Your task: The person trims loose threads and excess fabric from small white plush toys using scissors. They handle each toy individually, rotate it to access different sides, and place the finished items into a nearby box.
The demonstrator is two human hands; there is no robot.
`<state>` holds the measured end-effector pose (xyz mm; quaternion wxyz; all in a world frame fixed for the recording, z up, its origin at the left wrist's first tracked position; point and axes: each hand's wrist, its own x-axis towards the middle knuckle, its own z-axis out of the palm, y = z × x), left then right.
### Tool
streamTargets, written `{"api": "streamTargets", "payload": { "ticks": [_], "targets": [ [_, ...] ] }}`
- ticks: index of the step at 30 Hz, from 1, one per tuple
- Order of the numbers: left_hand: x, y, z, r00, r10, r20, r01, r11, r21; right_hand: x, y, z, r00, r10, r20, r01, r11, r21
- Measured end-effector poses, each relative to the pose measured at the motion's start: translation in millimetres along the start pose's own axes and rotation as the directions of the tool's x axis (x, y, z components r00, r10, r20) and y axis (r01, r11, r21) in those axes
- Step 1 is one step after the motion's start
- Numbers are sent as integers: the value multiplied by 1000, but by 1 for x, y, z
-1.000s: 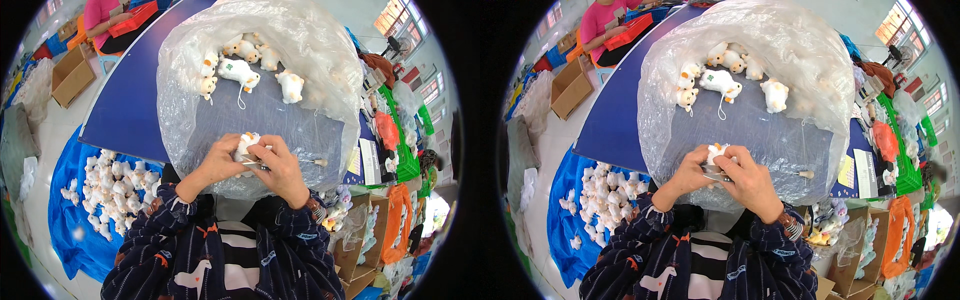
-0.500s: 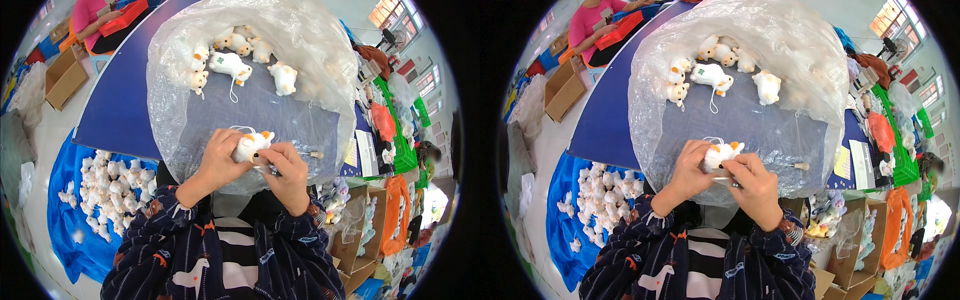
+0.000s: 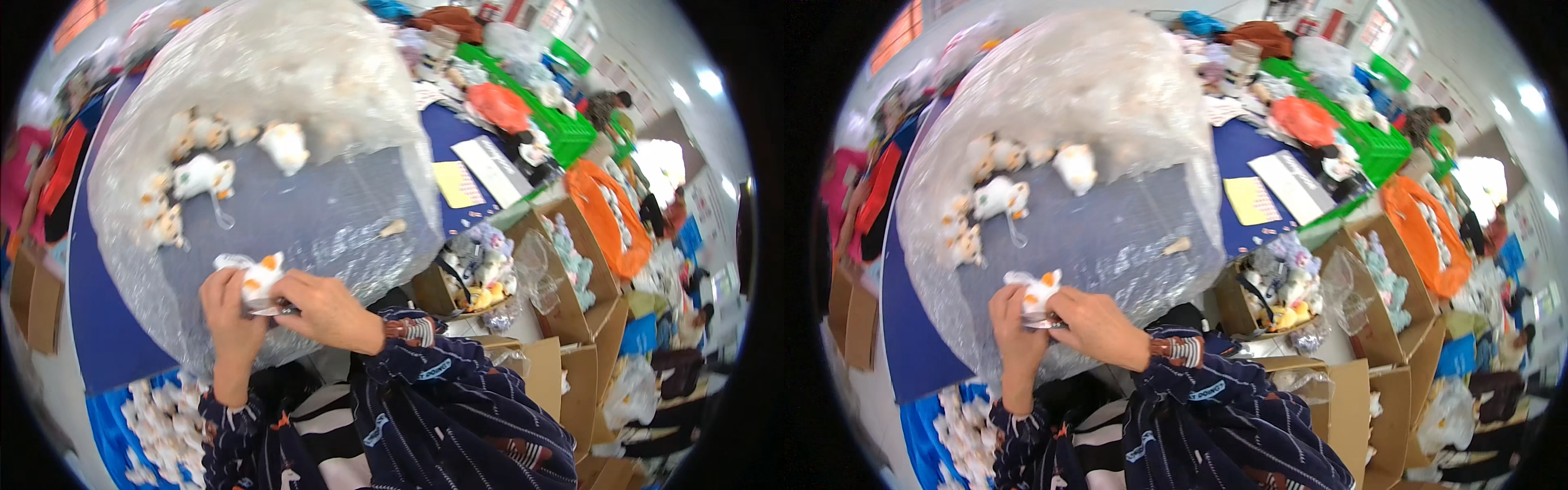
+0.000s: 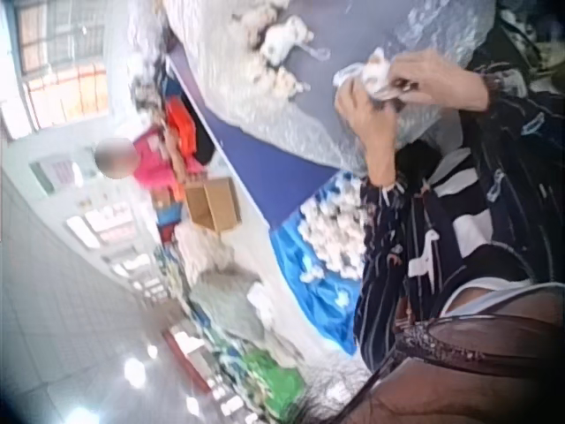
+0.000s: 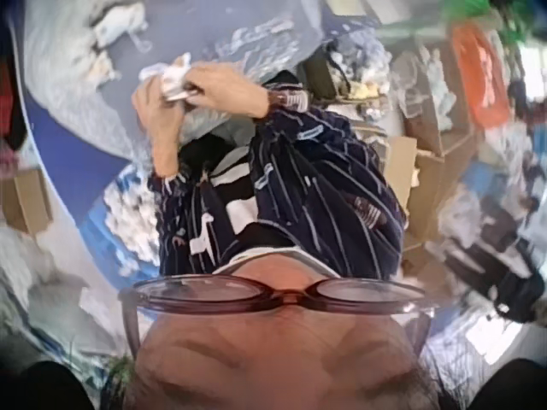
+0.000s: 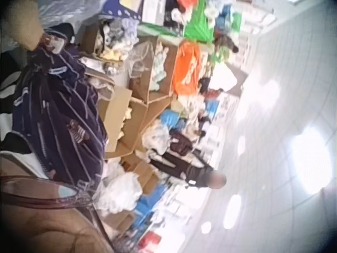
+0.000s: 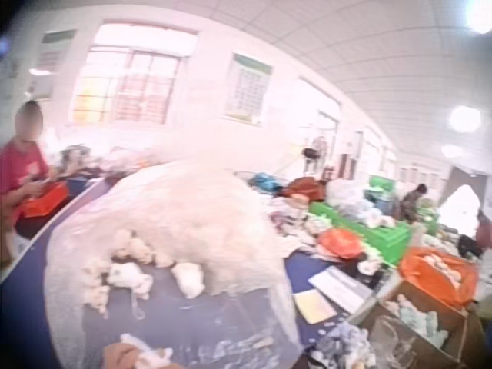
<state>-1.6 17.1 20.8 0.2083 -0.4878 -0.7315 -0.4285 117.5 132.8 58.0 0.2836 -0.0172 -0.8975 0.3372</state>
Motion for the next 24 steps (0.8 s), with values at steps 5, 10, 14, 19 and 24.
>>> {"api": "streamTargets", "payload": {
  "ticks": [5, 10, 14, 19, 24],
  "targets": [
    [8, -1, -11, 997, -12, 81, 9, 999, 36, 9, 48, -35, 936, 193, -295, -239, 963, -127],
    [-3, -17, 6, 980, -138, 146, 188, 890, -415, -5, 127, -27, 936, 209, -284, -349, 664, -662],
    [-4, -1, -1, 734, -501, 459, 675, 459, -578, -18, 94, -66, 939, 53, -341, -209, 874, -440],
    [-14, -3, -4, 629, -609, 484, 671, 110, -734, -75, 99, -112, 910, 70, -409, -177, 957, -229],
    [-6, -3, 3, 626, -546, 556, 623, -78, -778, -106, 76, -114, 789, 241, -566, -416, 886, -202]
  ]
}}
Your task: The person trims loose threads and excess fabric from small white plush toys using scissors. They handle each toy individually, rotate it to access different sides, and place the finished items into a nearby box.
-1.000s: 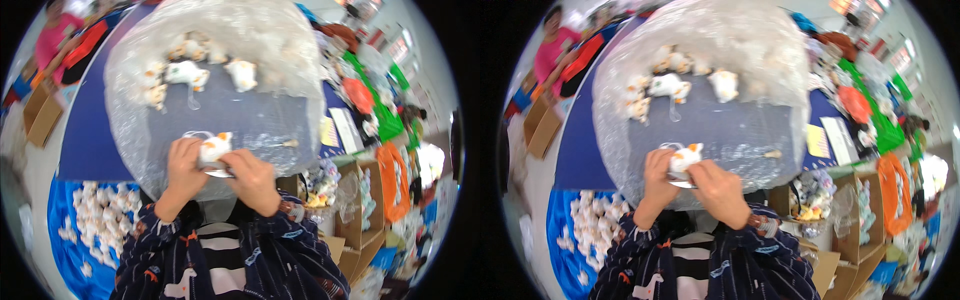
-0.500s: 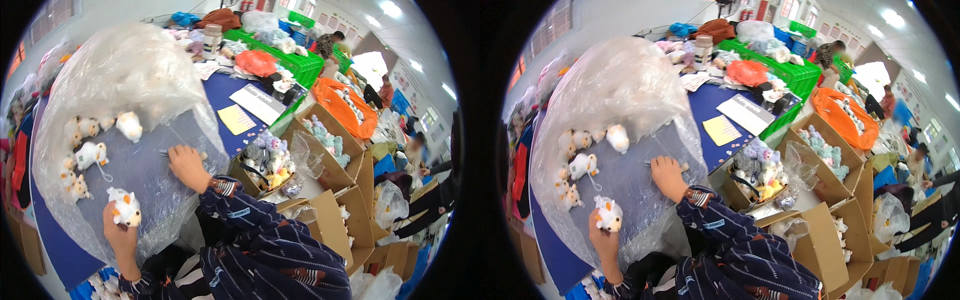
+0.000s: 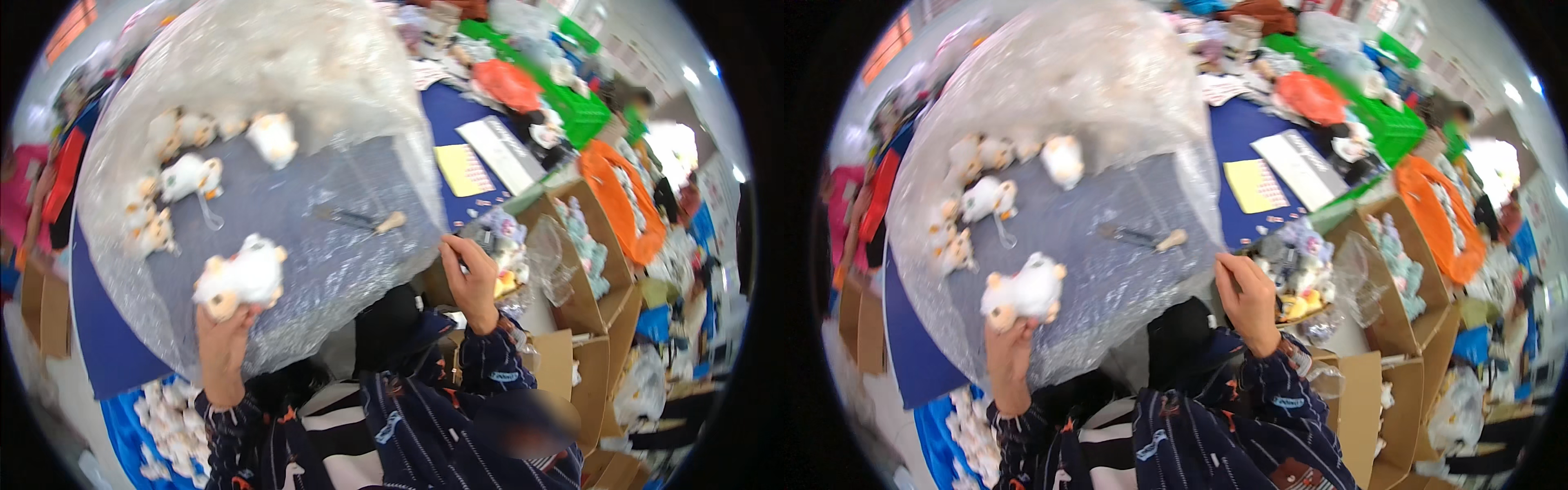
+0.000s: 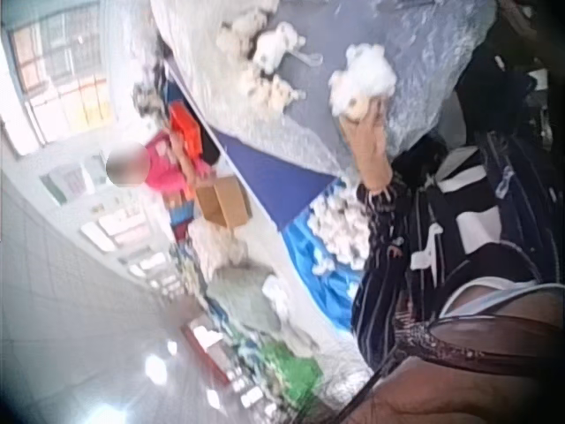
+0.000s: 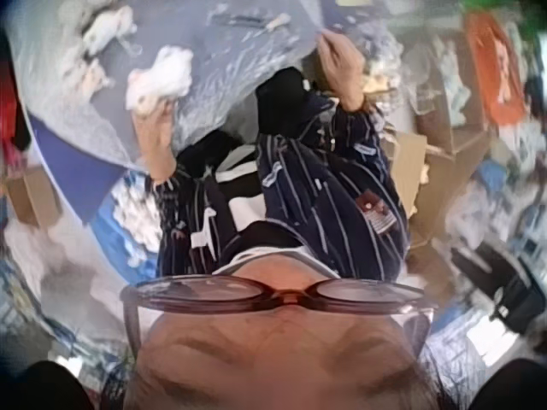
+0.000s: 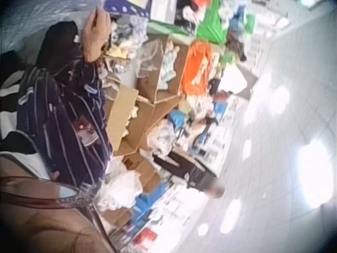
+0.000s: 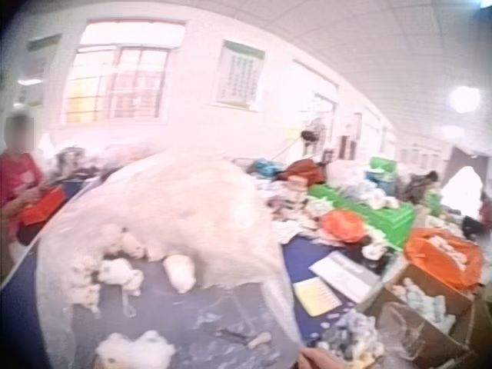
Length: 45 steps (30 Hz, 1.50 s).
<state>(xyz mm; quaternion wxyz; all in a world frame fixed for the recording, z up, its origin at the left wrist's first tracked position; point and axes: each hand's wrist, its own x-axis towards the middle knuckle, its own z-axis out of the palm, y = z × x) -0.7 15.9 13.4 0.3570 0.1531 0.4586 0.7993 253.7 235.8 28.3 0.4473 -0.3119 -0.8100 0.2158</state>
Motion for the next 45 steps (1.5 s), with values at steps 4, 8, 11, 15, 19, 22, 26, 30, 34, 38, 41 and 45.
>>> {"api": "streamTargets", "payload": {
  "ticks": [4, 8, 11, 15, 19, 22, 26, 30, 34, 38, 41, 45],
  "targets": [
    [2, 7, 14, 980, 29, 195, -3, 991, -132, 16, -16, 33, 957, -197, 212, 206, 978, -19],
    [5, 8, 27, 984, 43, 172, -93, 952, 292, 42, 2, 71, 856, -297, 422, 406, 893, -195],
    [9, 5, 50, 975, 66, 212, -189, 746, 638, 49, 1, 63, 822, -211, 528, 405, 870, -282],
    [11, 0, 59, 952, 132, 277, -305, 491, 816, 48, -1, 55, 813, -252, 525, 439, 857, -268],
    [16, -3, 67, 899, 186, 397, -437, 454, 776, 40, 1, 46, 914, -52, 403, 60, 998, -8],
    [29, -17, 83, 873, 124, 473, -460, 535, 709, 34, 4, 62, 887, 233, 398, -367, 879, 305],
    [39, -39, 90, 853, 158, 498, -518, 374, 769, 24, -11, 111, 944, 148, 295, -268, 866, 423],
    [46, -57, 75, 816, 331, 474, -574, 374, 728, 8, -44, 116, 930, 187, 318, -337, 782, 524],
    [42, -54, 66, 818, 332, 469, -573, 537, 619, 6, -39, 105, 909, 117, 400, -354, 723, 594],
    [32, -29, 64, 913, 5, 407, -178, 905, 387, 6, -46, 107, 925, 40, 378, -334, 559, 759],
    [17, -17, 62, 913, -8, 407, -73, 980, 183, 13, -61, 118, 909, 17, 417, -360, 536, 764],
    [20, -30, 57, 911, 73, 405, -182, 955, 236, 13, -57, 111, 928, 21, 371, -320, 550, 771]
  ]
}}
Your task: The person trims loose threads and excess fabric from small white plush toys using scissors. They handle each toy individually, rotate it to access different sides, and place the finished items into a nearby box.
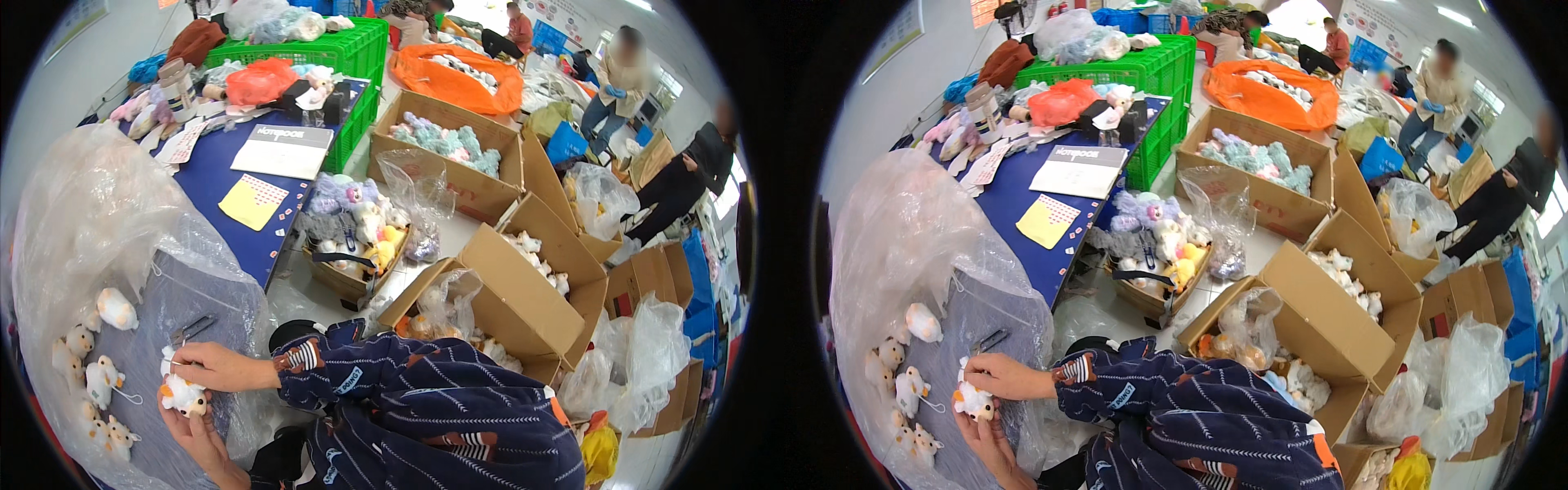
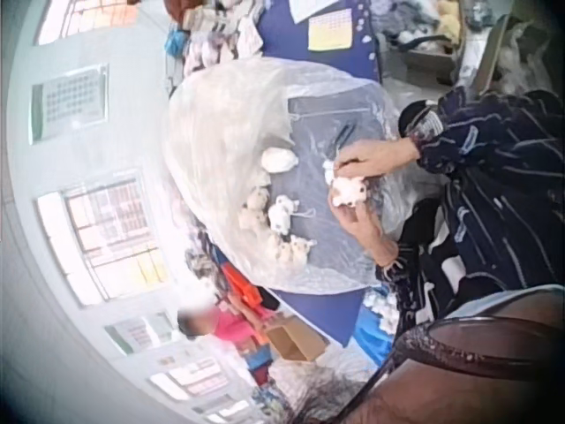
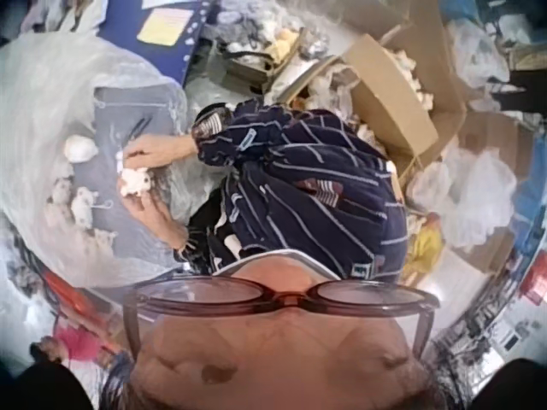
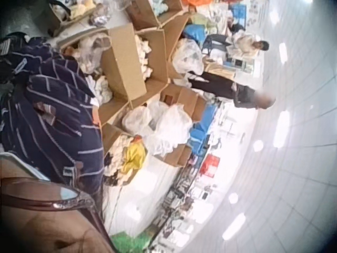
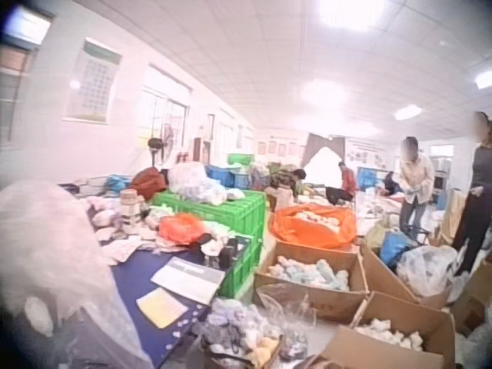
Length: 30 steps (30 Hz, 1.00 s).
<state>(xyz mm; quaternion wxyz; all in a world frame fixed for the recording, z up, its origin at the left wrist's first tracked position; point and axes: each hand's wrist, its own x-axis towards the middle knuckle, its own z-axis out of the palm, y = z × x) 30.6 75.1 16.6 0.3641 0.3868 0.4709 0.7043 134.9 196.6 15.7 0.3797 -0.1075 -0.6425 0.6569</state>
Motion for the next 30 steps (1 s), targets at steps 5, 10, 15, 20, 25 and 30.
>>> {"api": "streamTargets", "payload": {
  "ticks": [5, 10, 15, 20, 25, 30],
  "targets": [
    [-3, 4, 12, 989, -35, -141, 45, 997, 63, -4, 10, 2, 1000, -2, -22, 4, 998, 68],
    [-10, 29, 28, 999, -14, -49, 27, 961, 276, -11, -7, 5, 993, 107, 53, -118, 939, 322],
    [-16, 29, 17, 977, -54, -208, 120, 940, 318, -20, 0, 9, 999, -19, 36, 20, 999, -43],
    [-25, 33, -9, 932, -175, -318, 223, 967, 121, -23, 1, 34, 998, -56, -30, 54, 997, -56],
    [-16, 32, 29, 985, -109, -133, 127, 983, 132, -32, -7, 15, 969, 218, -115, -207, 973, 103],
    [-22, 34, 18, 995, -98, -4, 97, 993, -74, -34, -27, 19, 959, 259, -111, -257, 966, 33]
  ]
}}
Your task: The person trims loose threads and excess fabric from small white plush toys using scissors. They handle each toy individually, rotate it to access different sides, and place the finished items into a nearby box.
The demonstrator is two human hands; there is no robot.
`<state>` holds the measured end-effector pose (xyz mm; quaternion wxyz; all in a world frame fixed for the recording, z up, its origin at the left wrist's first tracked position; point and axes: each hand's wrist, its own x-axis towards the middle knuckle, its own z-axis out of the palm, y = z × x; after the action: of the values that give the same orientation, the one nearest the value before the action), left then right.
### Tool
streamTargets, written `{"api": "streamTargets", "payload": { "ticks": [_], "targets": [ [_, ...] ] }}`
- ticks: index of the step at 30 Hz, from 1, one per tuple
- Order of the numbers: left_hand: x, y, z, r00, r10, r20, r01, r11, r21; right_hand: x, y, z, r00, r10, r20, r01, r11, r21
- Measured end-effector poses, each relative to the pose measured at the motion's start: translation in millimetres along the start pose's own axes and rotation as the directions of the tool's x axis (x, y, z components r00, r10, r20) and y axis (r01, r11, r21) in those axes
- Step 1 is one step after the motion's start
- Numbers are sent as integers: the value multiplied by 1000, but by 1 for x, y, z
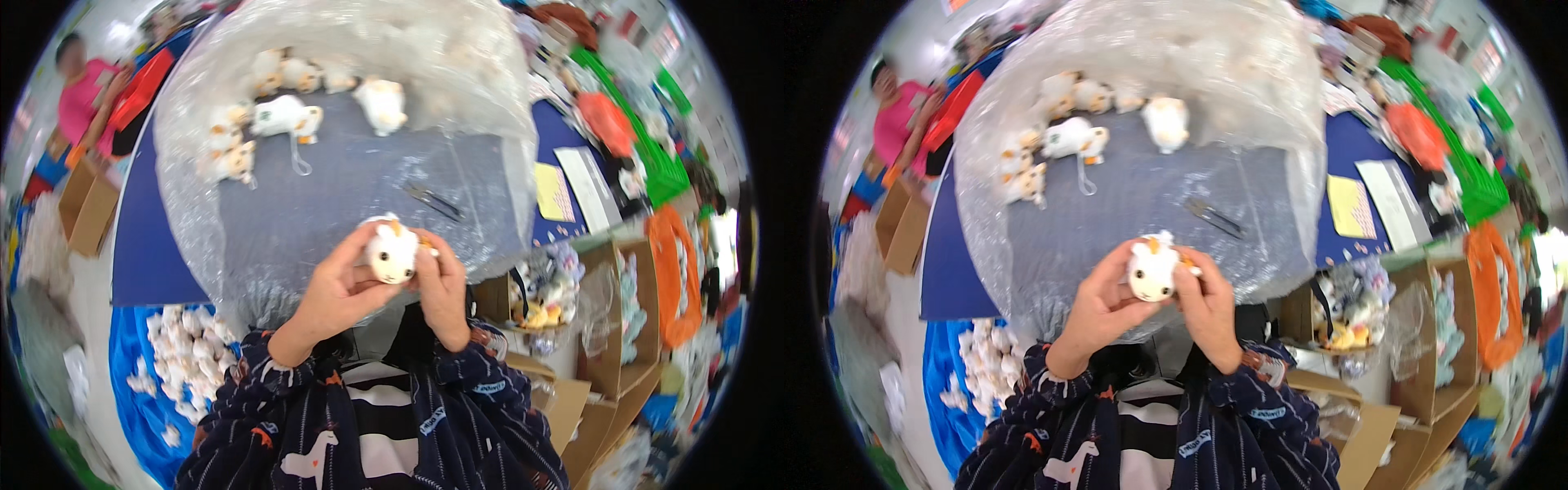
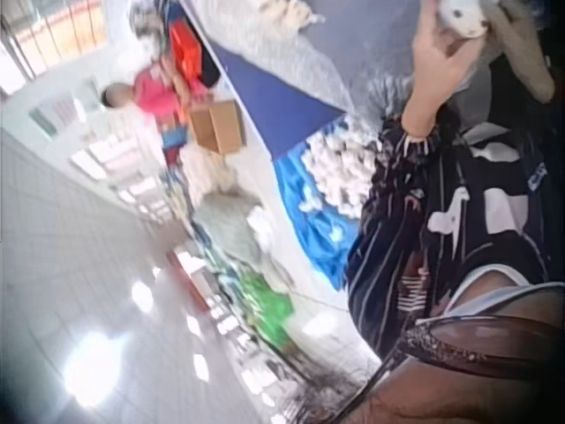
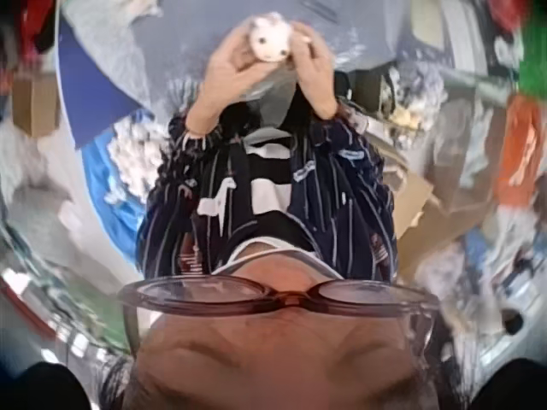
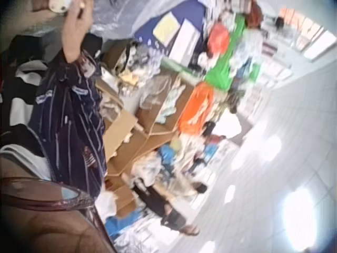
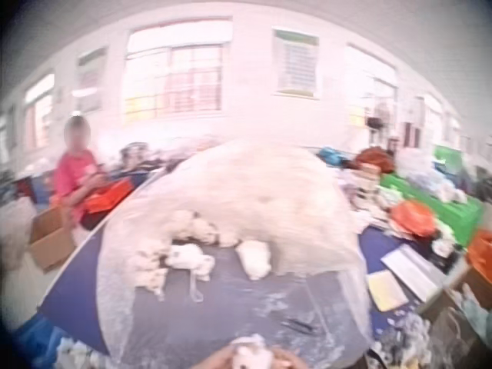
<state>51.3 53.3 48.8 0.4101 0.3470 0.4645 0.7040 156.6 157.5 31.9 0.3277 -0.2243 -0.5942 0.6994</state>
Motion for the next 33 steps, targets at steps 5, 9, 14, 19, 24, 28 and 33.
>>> {"api": "streamTargets", "payload": {
  "ticks": [5, 9, 14, 19, 24, 28, 33],
  "targets": [
    [-9, 3, -5, 1000, -2, 7, 2, 999, -35, 1, 4, 4, 998, -7, 55, 6, 1000, 14],
    [-10, 1, -12, 1000, 26, -3, -26, 999, -43, 1, -2, -3, 995, -26, 98, 41, 986, -163],
    [-12, 8, -17, 999, 35, 29, -37, 997, 62, -5, -31, -18, 842, -488, 228, 505, 569, -649],
    [-13, -5, -21, 997, 45, 61, -53, 989, 141, -10, -44, -23, 824, -283, 491, 566, 378, -733],
    [-15, -7, -23, 995, 35, 93, -61, 954, 294, -13, -41, -24, 841, -231, 490, 542, 383, -748],
    [-15, -8, -25, 993, 25, 117, -67, 926, 371, -15, -40, -23, 820, -197, 538, 573, 320, -755],
    [-14, -11, -29, 984, 55, 172, -128, 882, 454, -15, -38, -23, 797, -127, 590, 602, 247, -760]
  ]
}}
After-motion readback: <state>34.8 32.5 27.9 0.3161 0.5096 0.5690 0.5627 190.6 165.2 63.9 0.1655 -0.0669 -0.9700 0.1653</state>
